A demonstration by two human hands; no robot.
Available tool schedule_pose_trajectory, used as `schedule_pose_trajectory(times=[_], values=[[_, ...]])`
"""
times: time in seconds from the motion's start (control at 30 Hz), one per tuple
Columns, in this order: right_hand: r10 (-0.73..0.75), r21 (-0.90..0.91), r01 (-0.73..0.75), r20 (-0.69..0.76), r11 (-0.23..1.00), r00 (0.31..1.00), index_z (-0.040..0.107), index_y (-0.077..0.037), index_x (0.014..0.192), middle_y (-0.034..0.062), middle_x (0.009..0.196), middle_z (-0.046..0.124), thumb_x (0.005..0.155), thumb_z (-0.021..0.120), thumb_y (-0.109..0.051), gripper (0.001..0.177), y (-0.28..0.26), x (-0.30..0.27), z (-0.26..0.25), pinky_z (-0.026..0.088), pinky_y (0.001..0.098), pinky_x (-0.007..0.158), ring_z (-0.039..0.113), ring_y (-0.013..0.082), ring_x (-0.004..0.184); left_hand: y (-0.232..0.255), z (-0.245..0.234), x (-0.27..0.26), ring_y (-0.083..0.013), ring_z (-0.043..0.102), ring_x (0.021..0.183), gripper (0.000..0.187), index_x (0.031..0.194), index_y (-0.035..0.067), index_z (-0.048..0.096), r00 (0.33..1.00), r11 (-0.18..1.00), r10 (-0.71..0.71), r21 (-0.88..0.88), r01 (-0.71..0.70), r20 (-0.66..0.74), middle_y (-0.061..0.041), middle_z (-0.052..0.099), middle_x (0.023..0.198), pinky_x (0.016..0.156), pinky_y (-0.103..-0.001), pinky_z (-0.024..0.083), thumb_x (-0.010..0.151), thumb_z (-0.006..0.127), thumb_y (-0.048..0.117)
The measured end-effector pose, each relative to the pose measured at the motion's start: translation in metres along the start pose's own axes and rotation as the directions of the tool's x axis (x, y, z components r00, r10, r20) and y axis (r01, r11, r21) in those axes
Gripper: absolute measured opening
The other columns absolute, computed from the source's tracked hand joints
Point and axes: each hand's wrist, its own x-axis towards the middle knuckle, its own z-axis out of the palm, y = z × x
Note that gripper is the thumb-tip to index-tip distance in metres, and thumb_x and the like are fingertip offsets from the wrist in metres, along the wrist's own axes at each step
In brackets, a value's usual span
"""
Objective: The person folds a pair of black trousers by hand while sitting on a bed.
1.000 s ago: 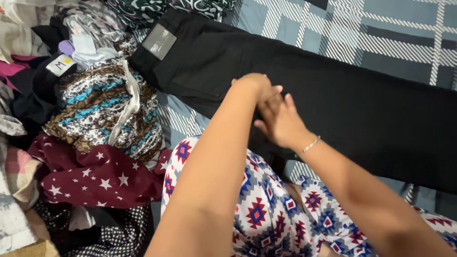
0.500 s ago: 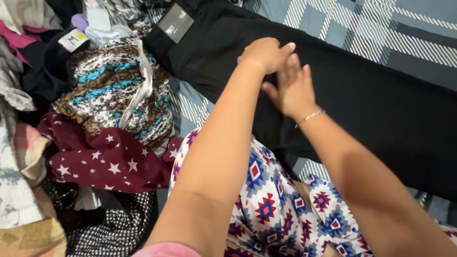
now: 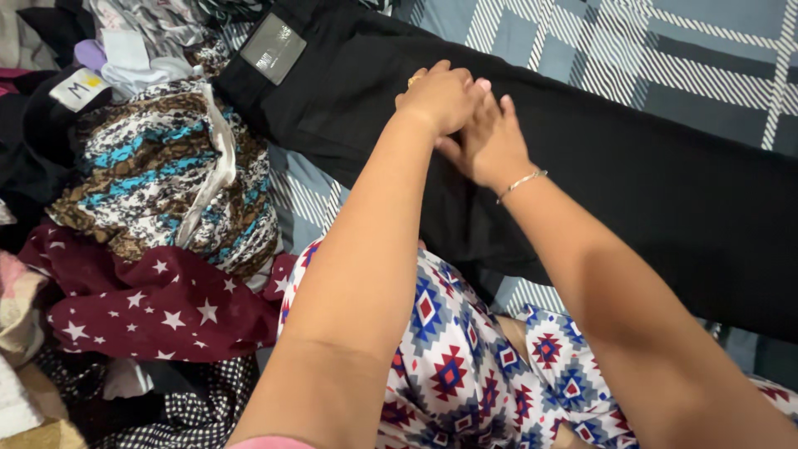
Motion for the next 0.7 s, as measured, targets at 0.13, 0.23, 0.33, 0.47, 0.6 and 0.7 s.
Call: schedule_pose_trajectory(times=[0.13, 0.23, 0.33, 0.47, 0.6, 0.7], values=[[-0.144, 0.017, 0.143, 0.041, 0.99, 0.989, 0.034, -0.005, 0.158, 0.0212, 0.164, 0.032, 0.094, 0.058, -0.053, 0.084, -0.027, -0.054, -0.002, 0.029, 0.0622, 0.116, 0.03, 0.0391, 0.149, 0.007, 0.007, 0.009, -0.033, 0.026, 0.148, 0.056, 0.142, 0.028, 0.055, 0.998, 0.998, 0.056, 0.021, -0.056, 0.005, -0.001, 0.031, 0.16, 0.112, -0.065, 0.031, 0.094, 0.051, 0.058], [-0.349, 0.005, 0.353, -0.134, 0.936, 0.927, 0.05, 0.001, 0.144, 0.0243, 0.15, 0.047, 0.086, 0.069, -0.048, 0.078, -0.031, -0.078, -0.007, 0.035, 0.0601, 0.107, 0.04, 0.0422, 0.142, 0.011, 0.008, 0.007, -0.0323, 0.035, 0.147, 0.052, 0.137, 0.024, 0.06, 0.995, 0.994, 0.091, 0.063, -0.094, 0.042, 0.0, 0.044, 0.155, 0.112, -0.061, 0.036, 0.097, 0.049, 0.055], [-0.256, 0.516, 0.297, -0.151, 0.804, 0.955, 0.068, -0.004, 0.124, 0.0168, 0.133, 0.066, 0.083, 0.074, -0.016, 0.043, 0.002, -0.069, -0.011, 0.047, 0.0462, 0.108, 0.061, 0.0361, 0.125, 0.01, 0.005, 0.008, -0.0333, 0.055, 0.132, 0.048, 0.127, 0.018, 0.07, 0.993, 0.995, 0.08, 0.053, -0.085, 0.093, -0.011, 0.063, 0.139, 0.114, -0.05, 0.041, 0.098, 0.052, 0.051], [0.061, 0.27, 0.101, -0.535, 0.958, 0.843, 0.066, 0.003, 0.127, 0.0221, 0.126, 0.066, 0.089, 0.078, -0.013, 0.044, 0.076, -0.021, -0.007, 0.05, 0.0456, 0.096, 0.063, 0.0402, 0.112, 0.003, 0.004, 0.011, -0.0356, 0.067, 0.114, 0.047, 0.11, 0.005, 0.076, 0.995, 0.996, 0.089, 0.023, -0.09, 0.035, -0.019, 0.072, 0.116, 0.1, -0.044, 0.053, 0.097, 0.059, 0.047], [0.336, 0.169, -0.306, -0.199, 0.937, 0.921, 0.073, -0.002, 0.114, 0.0248, 0.113, 0.065, 0.09, 0.084, -0.03, 0.039, 0.124, 0.012, 0.001, 0.05, 0.0487, 0.087, 0.062, 0.0429, 0.102, 0.004, -0.002, 0.008, -0.0343, 0.067, 0.113, 0.045, 0.11, 0.004, 0.075, 0.996, 0.998, 0.058, 0.028, -0.06, 0.068, -0.017, 0.072, 0.116, 0.095, -0.046, 0.054, 0.095, 0.062, 0.045], [0.563, 0.544, -0.584, 0.229, 0.602, 0.794, 0.073, -0.007, 0.119, 0.0253, 0.106, 0.073, 0.091, 0.076, -0.035, 0.04, 0.153, 0.01, -0.013, 0.055, 0.0506, 0.09, 0.071, 0.0437, 0.101, 0.008, -0.01, 0.002, -0.0332, 0.067, 0.113, 0.044, 0.113, 0.007, 0.074, 1.0, 1.0, -0.023, 0.021, 0.023, 0.018, -0.014, 0.072, 0.118, 0.095, -0.046, 0.054, 0.094, 0.064, 0.045]])
